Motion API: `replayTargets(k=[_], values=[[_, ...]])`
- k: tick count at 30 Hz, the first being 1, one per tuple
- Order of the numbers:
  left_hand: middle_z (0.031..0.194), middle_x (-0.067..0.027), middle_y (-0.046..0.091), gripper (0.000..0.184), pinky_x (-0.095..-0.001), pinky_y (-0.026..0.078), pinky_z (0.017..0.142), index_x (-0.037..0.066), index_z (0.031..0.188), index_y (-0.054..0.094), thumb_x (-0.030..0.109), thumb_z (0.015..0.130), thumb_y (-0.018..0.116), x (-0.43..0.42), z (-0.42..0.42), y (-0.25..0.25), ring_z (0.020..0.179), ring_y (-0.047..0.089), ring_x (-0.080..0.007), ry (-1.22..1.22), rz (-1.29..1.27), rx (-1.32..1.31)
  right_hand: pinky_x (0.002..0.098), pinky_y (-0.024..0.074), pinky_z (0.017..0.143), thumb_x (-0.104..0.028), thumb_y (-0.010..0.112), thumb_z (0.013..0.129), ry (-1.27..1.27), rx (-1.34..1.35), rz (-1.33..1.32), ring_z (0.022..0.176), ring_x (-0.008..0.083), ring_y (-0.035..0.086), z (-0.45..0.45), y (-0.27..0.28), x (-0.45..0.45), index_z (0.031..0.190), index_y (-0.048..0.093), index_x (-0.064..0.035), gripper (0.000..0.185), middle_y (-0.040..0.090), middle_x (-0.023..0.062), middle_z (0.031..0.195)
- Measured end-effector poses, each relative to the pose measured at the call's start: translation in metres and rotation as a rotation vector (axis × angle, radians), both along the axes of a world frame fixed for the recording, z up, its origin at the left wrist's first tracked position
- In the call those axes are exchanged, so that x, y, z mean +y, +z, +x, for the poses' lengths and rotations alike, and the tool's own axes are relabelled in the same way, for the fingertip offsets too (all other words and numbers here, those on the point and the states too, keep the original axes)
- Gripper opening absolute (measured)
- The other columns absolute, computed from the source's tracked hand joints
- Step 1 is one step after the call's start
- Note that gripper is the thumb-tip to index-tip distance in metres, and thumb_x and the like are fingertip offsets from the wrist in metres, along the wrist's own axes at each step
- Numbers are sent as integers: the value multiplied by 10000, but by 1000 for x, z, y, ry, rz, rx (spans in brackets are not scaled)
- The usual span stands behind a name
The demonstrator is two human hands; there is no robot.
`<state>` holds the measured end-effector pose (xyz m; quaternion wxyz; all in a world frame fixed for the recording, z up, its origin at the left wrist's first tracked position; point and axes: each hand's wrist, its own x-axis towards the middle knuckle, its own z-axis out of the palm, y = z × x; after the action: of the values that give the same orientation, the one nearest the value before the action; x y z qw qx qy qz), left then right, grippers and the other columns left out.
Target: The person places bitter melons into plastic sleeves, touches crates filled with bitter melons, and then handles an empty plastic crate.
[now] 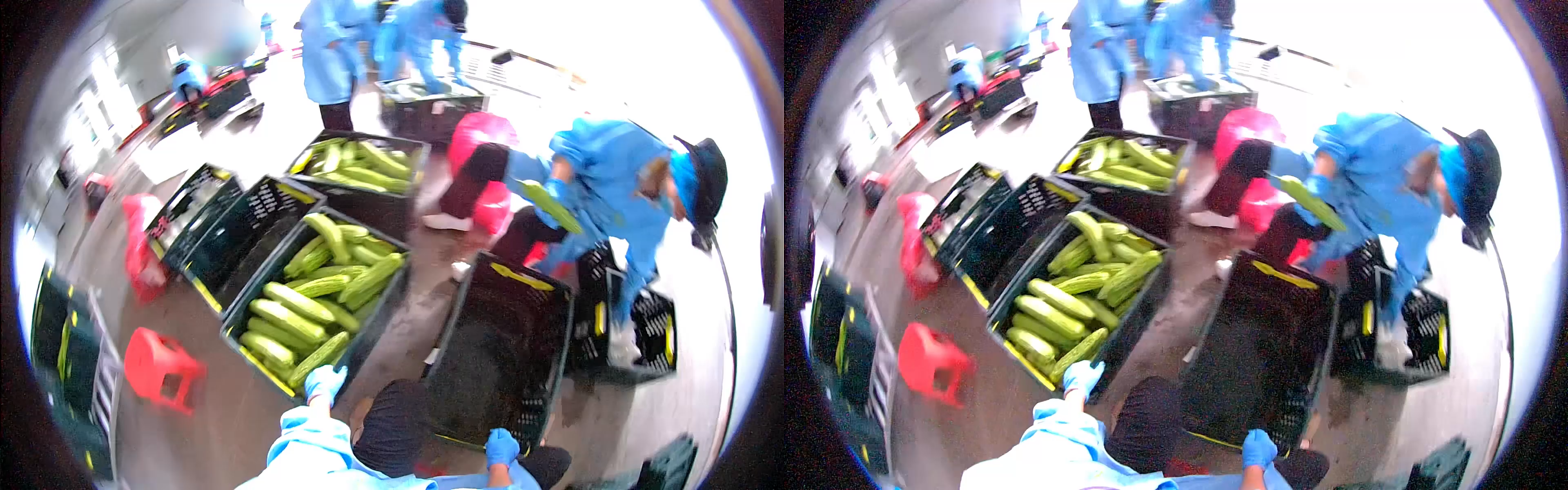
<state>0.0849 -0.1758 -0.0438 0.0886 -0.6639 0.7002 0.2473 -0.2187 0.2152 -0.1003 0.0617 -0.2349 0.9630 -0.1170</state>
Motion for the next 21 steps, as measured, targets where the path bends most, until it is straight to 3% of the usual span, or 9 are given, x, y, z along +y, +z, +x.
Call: replayTargets(k=[1, 2, 3, 4, 8, 10, 11, 13, 21], values=[[974, -185, 699, 576, -454, 507, 831, 84, 954, 738, 594, 855, 489, 4, -8, 23, 940, 661, -375, 39, 14, 22, 487, 498, 583, -358, 553, 871, 52, 56, 72, 614, 382, 635, -1, 3, -5, 689, 644, -118, 315, 653, 142, 697], [999, -188, 694, 573, -460, 507, 831, 80, 977, 731, 586, 858, 489, 6, -4, 31, 947, 660, -371, 28, 37, 19, 478, 489, 602, -357, 542, 878, 14, 5, 127, 635, 346, 627, 1, 8, -7, 759, 683, -134, 289, 656, 120, 734], [1019, -183, 692, 568, -463, 506, 832, 76, 991, 725, 576, 859, 490, 5, 1, 24, 955, 658, -364, 25, 24, 22, 459, 481, 569, -312, 544, 883, 196, 52, 196, 655, 335, 626, -5, -14, 4, 812, 683, -139, 233, 664, 112, 781], [1018, -173, 694, 559, -464, 507, 830, 83, 1000, 723, 574, 856, 497, 2, 3, 19, 954, 659, -363, 24, 60, 23, 386, 480, 559, -237, 538, 902, 165, -36, 194, 670, 258, 627, -9, -9, 4, 865, 689, -136, 185, 678, 65, 845], [1028, -161, 694, 553, -456, 511, 847, 98, 995, 727, 583, 847, 509, -1, 6, 8, 967, 654, -356, 9, 55, 46, 427, 523, 749, -404, 434, 951, 109, -266, 403, 870, 280, 669, -7, 13, 0, 1038, 700, -196, 349, 709, 63, 969], [1029, -160, 694, 549, -459, 511, 852, 102, 1002, 728, 583, 849, 512, -1, 7, 6, 973, 653, -354, 22, 37, 74, 461, 477, 561, -469, 476, 898, 41, -154, 42, 611, 272, 638, -18, -57, 34, 799, 697, -208, 356, 690, 8, 727], [1030, -160, 694, 546, -460, 510, 855, 104, 1003, 728, 581, 852, 512, -1, 6, 8, 973, 653, -355, 31, 46, 72, 434, 484, 557, -408, 484, 913, 142, -20, 236, 627, 248, 639, -20, -60, 33, 834, 696, -188, 315, 686, 23, 741], [1035, -162, 693, 540, -465, 510, 857, 103, 1007, 727, 575, 859, 511, 0, 8, 6, 974, 653, -357, 7, 32, 79, 422, 481, 537, -366, 487, 923, 230, -13, 164, 588, 249, 619, -35, -105, 55, 824, 690, -170, 299, 671, 20, 706], [1020, -169, 697, 552, -470, 511, 850, 79, 1004, 728, 565, 872, 503, 1, 16, 3, 971, 656, -357, 12, 13, 127, 439, 467, 629, -492, 468, 932, 192, -251, 122, 693, 254, 582, -20, -23, 12, 962, 642, -135, 398, 653, 93, 824]])
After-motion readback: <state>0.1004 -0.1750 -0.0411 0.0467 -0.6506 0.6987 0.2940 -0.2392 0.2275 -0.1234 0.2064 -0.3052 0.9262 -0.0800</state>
